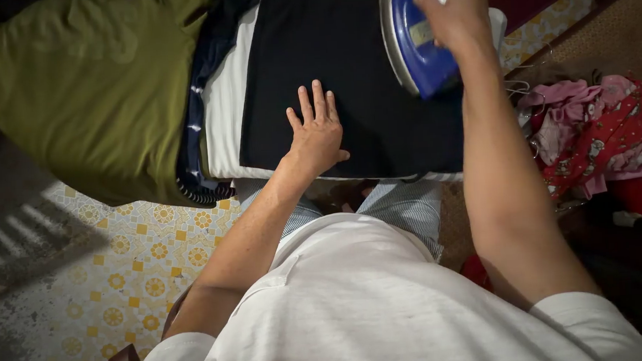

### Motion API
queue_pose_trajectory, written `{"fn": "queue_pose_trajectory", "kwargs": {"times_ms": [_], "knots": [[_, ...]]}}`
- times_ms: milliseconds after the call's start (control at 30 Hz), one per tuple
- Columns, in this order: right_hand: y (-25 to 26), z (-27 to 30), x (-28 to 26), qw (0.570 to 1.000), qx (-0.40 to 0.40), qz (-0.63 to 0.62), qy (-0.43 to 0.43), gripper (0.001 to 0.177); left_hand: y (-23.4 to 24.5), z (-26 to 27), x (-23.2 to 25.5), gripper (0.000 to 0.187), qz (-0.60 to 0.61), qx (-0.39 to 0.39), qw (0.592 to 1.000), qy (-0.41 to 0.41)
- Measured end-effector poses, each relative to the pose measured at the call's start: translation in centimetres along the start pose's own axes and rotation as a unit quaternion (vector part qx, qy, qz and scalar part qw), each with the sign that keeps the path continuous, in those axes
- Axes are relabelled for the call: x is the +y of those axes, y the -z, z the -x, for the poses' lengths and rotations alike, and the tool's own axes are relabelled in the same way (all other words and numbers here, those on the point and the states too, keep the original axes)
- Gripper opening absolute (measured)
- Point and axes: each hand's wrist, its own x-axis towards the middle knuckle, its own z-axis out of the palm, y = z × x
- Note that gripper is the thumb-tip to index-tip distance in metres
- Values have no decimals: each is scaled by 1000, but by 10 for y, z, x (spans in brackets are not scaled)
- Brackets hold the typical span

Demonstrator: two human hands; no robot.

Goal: The person irons a green t-shirt on a small ironing board placed between their legs while seated. They smooth the fabric with one hand and move the iron with the other, then switch to a black t-shirt and continue ironing.

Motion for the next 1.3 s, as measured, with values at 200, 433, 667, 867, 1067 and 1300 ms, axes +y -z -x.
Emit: {"fn": "queue_pose_trajectory", "kwargs": {"times_ms": [200,433,667,867,1067,1300], "knots": [[9,111,7,993,-45,85,67,41,4,7,-5,129,49,18,999,0],[11,219,-11,977,-123,172,34,45,8,13,-13,137,93,31,995,-9],[-3,121,-11,959,-72,233,142,46,9,11,-12,139,83,24,996,0],[-2,28,15,981,21,159,111,47,14,14,-10,138,80,24,997,-3],[30,68,34,987,-84,128,50,48,27,15,-9,125,62,4,998,13],[47,194,32,977,-137,159,24,45,-3,-19,13,93,-66,98,991,-62]]}}
